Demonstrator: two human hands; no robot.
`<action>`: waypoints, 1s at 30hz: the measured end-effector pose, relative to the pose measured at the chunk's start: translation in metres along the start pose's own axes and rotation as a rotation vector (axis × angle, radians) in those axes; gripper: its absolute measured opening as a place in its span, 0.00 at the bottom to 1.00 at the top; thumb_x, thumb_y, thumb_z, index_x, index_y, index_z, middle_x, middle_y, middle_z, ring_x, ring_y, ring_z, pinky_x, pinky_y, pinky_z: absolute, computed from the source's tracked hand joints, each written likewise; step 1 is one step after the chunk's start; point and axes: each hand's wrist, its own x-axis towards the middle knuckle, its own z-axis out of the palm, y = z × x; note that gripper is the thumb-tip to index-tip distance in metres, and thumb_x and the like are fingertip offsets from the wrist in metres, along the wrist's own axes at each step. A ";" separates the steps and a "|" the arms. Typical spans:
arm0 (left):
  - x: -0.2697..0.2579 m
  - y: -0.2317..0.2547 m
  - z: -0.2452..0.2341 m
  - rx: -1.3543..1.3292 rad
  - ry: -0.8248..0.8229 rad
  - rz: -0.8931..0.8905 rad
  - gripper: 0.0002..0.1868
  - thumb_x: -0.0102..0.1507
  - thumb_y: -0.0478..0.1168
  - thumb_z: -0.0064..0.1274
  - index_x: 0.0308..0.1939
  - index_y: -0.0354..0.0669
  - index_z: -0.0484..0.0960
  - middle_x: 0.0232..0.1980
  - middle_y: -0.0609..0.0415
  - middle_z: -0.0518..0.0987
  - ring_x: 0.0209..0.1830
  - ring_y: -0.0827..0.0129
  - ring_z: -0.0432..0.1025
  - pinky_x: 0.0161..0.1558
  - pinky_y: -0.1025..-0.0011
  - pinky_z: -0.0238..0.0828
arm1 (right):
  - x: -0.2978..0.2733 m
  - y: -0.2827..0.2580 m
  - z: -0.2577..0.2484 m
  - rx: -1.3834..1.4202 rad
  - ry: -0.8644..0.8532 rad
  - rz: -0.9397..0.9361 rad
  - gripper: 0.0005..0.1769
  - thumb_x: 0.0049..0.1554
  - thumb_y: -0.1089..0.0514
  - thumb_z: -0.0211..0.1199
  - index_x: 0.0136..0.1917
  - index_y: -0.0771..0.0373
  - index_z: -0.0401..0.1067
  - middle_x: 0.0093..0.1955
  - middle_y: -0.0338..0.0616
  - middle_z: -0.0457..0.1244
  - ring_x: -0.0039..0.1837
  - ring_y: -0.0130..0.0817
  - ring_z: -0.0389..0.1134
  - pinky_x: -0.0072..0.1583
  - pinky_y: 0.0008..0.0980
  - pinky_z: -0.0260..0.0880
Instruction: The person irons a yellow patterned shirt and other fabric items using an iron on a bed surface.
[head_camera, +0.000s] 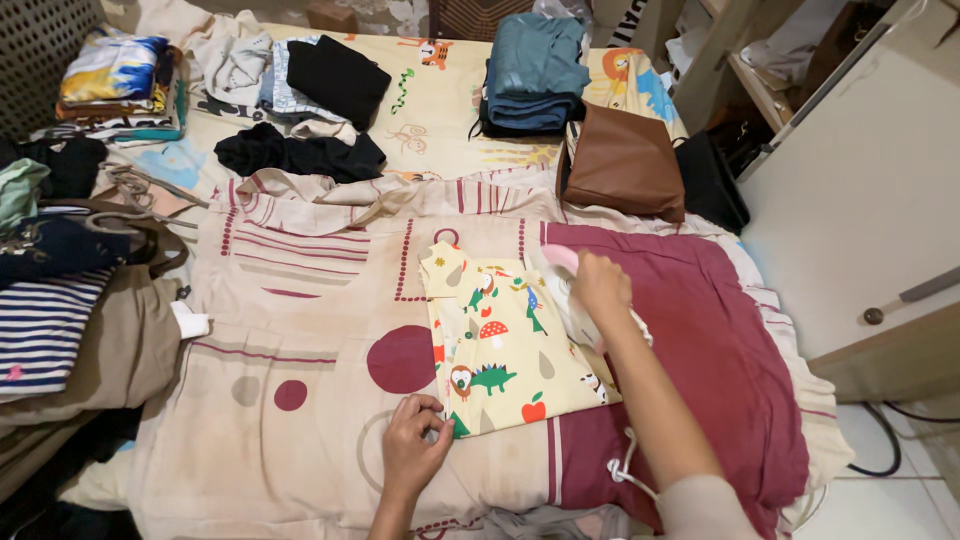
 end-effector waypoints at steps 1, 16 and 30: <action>-0.001 0.000 -0.001 0.006 -0.006 -0.014 0.12 0.48 0.33 0.66 0.19 0.39 0.75 0.37 0.57 0.80 0.38 0.64 0.75 0.34 0.66 0.70 | 0.005 -0.002 0.004 -0.003 0.004 0.018 0.16 0.54 0.55 0.67 0.55 0.60 0.74 0.50 0.59 0.71 0.54 0.58 0.73 0.53 0.55 0.73; -0.005 0.002 -0.004 0.007 0.011 0.043 0.11 0.50 0.34 0.65 0.19 0.39 0.76 0.38 0.56 0.80 0.40 0.62 0.75 0.39 0.65 0.70 | -0.045 0.075 -0.025 -0.083 0.047 0.182 0.27 0.60 0.38 0.63 0.56 0.64 0.72 0.50 0.61 0.70 0.55 0.61 0.73 0.54 0.57 0.73; -0.006 0.005 -0.006 -0.013 0.016 0.003 0.11 0.51 0.34 0.65 0.21 0.39 0.77 0.39 0.56 0.80 0.39 0.63 0.75 0.36 0.66 0.70 | -0.187 0.043 -0.091 -0.104 -0.212 0.057 0.21 0.56 0.46 0.62 0.59 0.57 0.68 0.44 0.59 0.71 0.47 0.61 0.74 0.48 0.59 0.74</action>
